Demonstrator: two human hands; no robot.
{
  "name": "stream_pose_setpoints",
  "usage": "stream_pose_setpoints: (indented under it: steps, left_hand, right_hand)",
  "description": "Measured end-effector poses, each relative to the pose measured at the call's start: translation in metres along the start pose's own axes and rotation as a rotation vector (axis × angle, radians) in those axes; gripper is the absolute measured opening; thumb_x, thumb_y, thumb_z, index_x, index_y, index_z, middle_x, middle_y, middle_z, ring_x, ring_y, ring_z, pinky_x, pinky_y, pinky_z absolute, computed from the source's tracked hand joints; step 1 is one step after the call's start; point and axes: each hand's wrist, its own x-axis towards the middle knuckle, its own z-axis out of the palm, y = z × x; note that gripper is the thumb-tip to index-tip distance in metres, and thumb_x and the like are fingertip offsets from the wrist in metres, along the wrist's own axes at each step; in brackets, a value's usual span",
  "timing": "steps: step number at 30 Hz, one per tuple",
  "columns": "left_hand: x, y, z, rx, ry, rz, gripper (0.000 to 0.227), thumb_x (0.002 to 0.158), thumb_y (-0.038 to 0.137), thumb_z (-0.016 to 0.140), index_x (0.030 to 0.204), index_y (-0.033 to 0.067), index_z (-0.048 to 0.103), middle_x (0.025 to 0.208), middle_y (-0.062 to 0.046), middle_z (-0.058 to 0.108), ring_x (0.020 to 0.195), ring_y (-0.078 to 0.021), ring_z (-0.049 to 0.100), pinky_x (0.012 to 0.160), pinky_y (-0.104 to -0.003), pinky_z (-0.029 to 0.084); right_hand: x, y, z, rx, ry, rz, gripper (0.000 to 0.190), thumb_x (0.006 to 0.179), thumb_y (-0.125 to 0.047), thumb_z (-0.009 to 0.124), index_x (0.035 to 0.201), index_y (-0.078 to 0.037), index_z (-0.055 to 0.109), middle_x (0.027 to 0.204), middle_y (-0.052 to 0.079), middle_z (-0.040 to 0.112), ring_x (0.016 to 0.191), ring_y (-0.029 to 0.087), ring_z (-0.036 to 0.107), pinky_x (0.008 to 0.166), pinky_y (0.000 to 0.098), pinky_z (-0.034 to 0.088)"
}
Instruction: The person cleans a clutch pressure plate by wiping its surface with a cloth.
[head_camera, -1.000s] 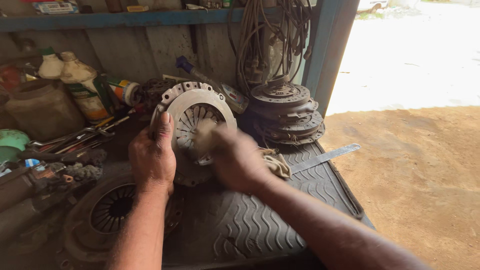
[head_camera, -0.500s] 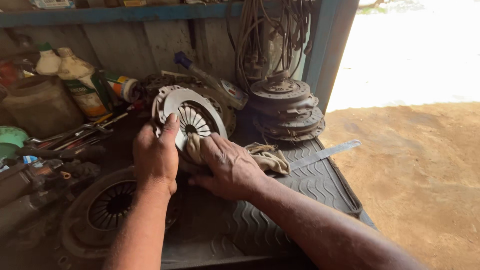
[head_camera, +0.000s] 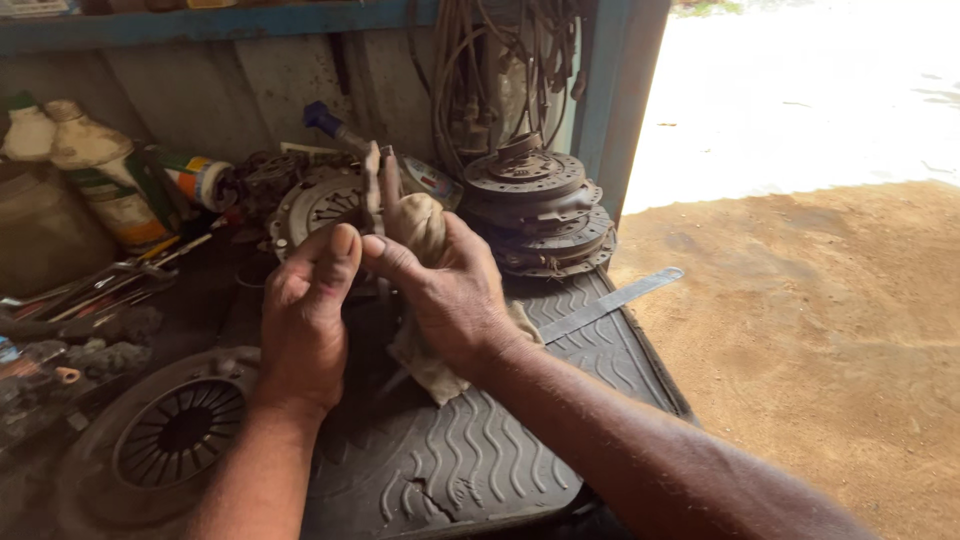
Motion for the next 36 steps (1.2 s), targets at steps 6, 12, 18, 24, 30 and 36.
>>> stream_pose_setpoints:
  steps: [6, 12, 18, 24, 30, 36]
  left_hand:
    - [0.001, -0.01, -0.004, -0.151, 0.01, 0.064, 0.057, 0.098, 0.046, 0.061, 0.14, 0.007, 0.056, 0.136, 0.0, 0.063, 0.128, -0.0101, 0.055, 0.112, -0.03, 0.037]
    - [0.004, -0.037, -0.013, 0.002, 0.273, 0.003, 0.053, 0.103, 0.048, 0.06, 0.129, 0.0025, 0.071, 0.118, -0.004, 0.073, 0.11, -0.0096, 0.062, 0.102, -0.027, 0.048]
    - [0.001, -0.028, -0.019, -0.065, 0.323, -0.032, 0.052, 0.095, 0.047, 0.067, 0.125, 0.0047, 0.07, 0.119, -0.001, 0.073, 0.109, -0.0101, 0.063, 0.098, -0.029, 0.051]
    - [0.001, -0.024, -0.017, -0.091, 0.315, 0.009, 0.053, 0.093, 0.045, 0.073, 0.126, 0.0032, 0.071, 0.12, -0.004, 0.074, 0.112, -0.0102, 0.065, 0.104, -0.028, 0.05]
    - [0.002, -0.023, -0.014, -0.076, 0.355, -0.037, 0.051, 0.092, 0.042, 0.074, 0.124, 0.0026, 0.071, 0.116, -0.003, 0.074, 0.108, -0.0098, 0.066, 0.102, -0.028, 0.05]
    - [0.002, -0.027, -0.013, -0.011, 0.282, 0.03, 0.046, 0.096, 0.041, 0.072, 0.119, 0.0013, 0.074, 0.107, -0.001, 0.074, 0.099, -0.0087, 0.062, 0.093, -0.028, 0.05]
  right_hand:
    - [-0.005, 0.013, 0.006, 0.18, -0.071, 0.148, 0.029, 0.103, -0.023, 0.062, 0.121, 0.0, 0.061, 0.107, 0.003, 0.067, 0.097, 0.009, 0.06, 0.083, 0.026, 0.053]
    - [-0.011, 0.03, 0.004, -0.373, -0.124, -0.041, 0.021, 0.096, -0.015, 0.066, 0.113, -0.004, 0.06, 0.104, 0.008, 0.068, 0.097, 0.016, 0.066, 0.088, 0.0309, 0.053]
    - [-0.015, 0.028, -0.009, -1.003, -0.245, -0.351, 0.022, 0.08, -0.006, 0.065, 0.102, -0.006, 0.064, 0.098, 0.011, 0.064, 0.098, 0.034, 0.066, 0.089, 0.0445, 0.052]
    - [-0.014, 0.028, -0.017, -1.203, -0.225, -0.463, 0.021, 0.077, -0.005, 0.066, 0.098, -0.009, 0.068, 0.094, 0.01, 0.066, 0.096, 0.034, 0.065, 0.088, 0.0467, 0.049]
    - [0.001, 0.031, -0.021, -0.607, 0.141, -0.068, 0.014, 0.086, -0.001, 0.063, 0.097, -0.008, 0.062, 0.095, 0.003, 0.073, 0.094, 0.015, 0.074, 0.085, 0.03, 0.059]
    - [-0.014, 0.04, 0.0, -0.659, -0.056, -0.275, 0.02, 0.082, 0.003, 0.065, 0.1, -0.004, 0.058, 0.097, 0.012, 0.064, 0.094, 0.025, 0.068, 0.083, 0.0345, 0.056]
